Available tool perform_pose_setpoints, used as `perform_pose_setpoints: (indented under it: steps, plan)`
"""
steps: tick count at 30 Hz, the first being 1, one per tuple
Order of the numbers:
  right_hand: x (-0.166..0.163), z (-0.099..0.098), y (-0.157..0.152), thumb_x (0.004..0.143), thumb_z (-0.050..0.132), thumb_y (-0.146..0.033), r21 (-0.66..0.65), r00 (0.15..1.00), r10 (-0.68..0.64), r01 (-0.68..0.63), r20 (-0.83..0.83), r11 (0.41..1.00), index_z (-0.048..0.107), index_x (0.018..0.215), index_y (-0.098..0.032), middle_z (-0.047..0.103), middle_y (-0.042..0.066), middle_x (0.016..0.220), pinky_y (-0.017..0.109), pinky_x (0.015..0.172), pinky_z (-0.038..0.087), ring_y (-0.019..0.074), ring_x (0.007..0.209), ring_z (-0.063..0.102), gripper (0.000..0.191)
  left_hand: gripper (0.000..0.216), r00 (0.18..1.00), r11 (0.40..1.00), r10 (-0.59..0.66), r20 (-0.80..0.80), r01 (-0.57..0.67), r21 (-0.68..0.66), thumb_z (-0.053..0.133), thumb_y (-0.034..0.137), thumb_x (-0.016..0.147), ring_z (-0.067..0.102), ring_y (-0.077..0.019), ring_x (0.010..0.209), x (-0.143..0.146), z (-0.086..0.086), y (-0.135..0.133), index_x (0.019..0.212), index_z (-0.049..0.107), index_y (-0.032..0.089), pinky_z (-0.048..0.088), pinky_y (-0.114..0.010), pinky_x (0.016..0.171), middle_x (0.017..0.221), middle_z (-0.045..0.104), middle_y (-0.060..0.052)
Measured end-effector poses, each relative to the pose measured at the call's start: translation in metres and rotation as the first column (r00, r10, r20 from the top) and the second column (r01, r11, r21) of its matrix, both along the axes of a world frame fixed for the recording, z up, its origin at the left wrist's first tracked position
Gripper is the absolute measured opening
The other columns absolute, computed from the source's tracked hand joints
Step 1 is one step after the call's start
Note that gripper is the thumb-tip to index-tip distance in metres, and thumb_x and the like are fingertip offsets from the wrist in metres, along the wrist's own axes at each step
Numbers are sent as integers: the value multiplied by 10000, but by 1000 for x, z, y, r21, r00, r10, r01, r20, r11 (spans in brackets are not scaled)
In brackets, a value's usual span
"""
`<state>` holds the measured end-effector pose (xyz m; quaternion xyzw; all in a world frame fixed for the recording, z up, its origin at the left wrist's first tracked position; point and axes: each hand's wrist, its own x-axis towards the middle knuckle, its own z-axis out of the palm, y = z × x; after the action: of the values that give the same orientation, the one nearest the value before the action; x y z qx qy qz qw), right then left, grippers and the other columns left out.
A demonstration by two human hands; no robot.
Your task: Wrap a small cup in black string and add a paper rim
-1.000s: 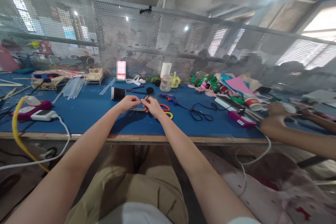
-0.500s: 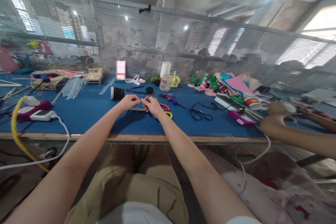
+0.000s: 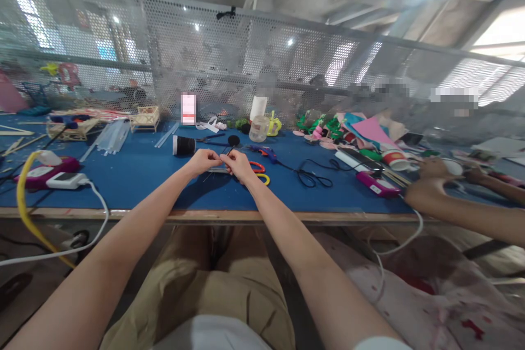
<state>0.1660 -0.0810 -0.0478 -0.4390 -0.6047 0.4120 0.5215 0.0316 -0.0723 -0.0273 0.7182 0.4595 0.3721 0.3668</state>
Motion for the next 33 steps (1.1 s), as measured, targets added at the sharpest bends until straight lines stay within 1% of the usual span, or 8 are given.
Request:
perform_pose_setpoints:
  steps: [6,14,17,20,24,27,30,33]
  plan:
    - [0,1,0,637,614,-454,-8,997,62,-63,-50,998,444,601,-176,472,-63,484,164,353,358,54,400,438,329,230,999,991,-43,-11,42,-128,488,275,831,379,-28,386,-2,-1,0,678,525,107,337,-161,378,529,461,68]
    - [1,-2,3,631,645,-423,-37,997,51,-53,-53,998,416,553,-178,431,-75,432,160,321,296,43,350,382,344,220,995,979,-81,55,90,-180,626,232,703,250,-15,309,-2,1,-2,557,515,111,166,-186,337,346,328,104]
    - [1,-3,3,652,644,-405,-50,997,53,-56,-51,997,411,547,-172,415,-80,427,159,322,288,41,349,378,346,220,995,975,-93,40,99,-199,591,247,745,295,-23,325,-3,0,-1,587,521,111,229,-173,344,387,366,98]
    - [1,-4,5,747,583,-368,-80,997,59,-62,-48,995,491,634,-139,472,-61,509,166,368,348,47,398,426,272,182,995,969,-101,14,102,-225,506,267,819,453,-45,447,-5,-2,1,751,551,104,389,-179,423,594,521,42]
    - [0,-4,7,851,471,-294,-142,995,81,-87,-51,986,532,998,-124,580,42,913,292,621,493,123,725,576,233,185,993,962,-114,6,112,-250,485,270,833,547,-88,615,-5,-3,3,900,548,109,473,-234,533,797,578,-15]
    - [0,-4,7,845,481,-286,-168,995,83,-91,-55,982,500,1090,-142,543,72,1066,370,735,480,176,885,562,284,167,990,957,-135,28,137,-254,499,260,824,466,-49,477,-6,-3,2,794,549,104,403,-182,435,643,530,30]
    - [1,-4,7,845,482,-287,-174,995,76,-85,-57,981,497,1097,-144,537,75,1080,379,746,476,181,899,558,290,202,986,956,-150,68,162,-243,569,255,768,300,-17,351,-6,-1,0,639,532,104,253,-161,351,449,383,85]
    - [1,-5,7,847,478,-288,-164,996,72,-81,-58,983,506,1078,-140,551,69,1046,359,720,485,168,863,567,276,233,984,957,-157,86,173,-231,619,267,719,256,-11,332,-7,1,-1,579,522,107,208,-175,343,402,334,97]
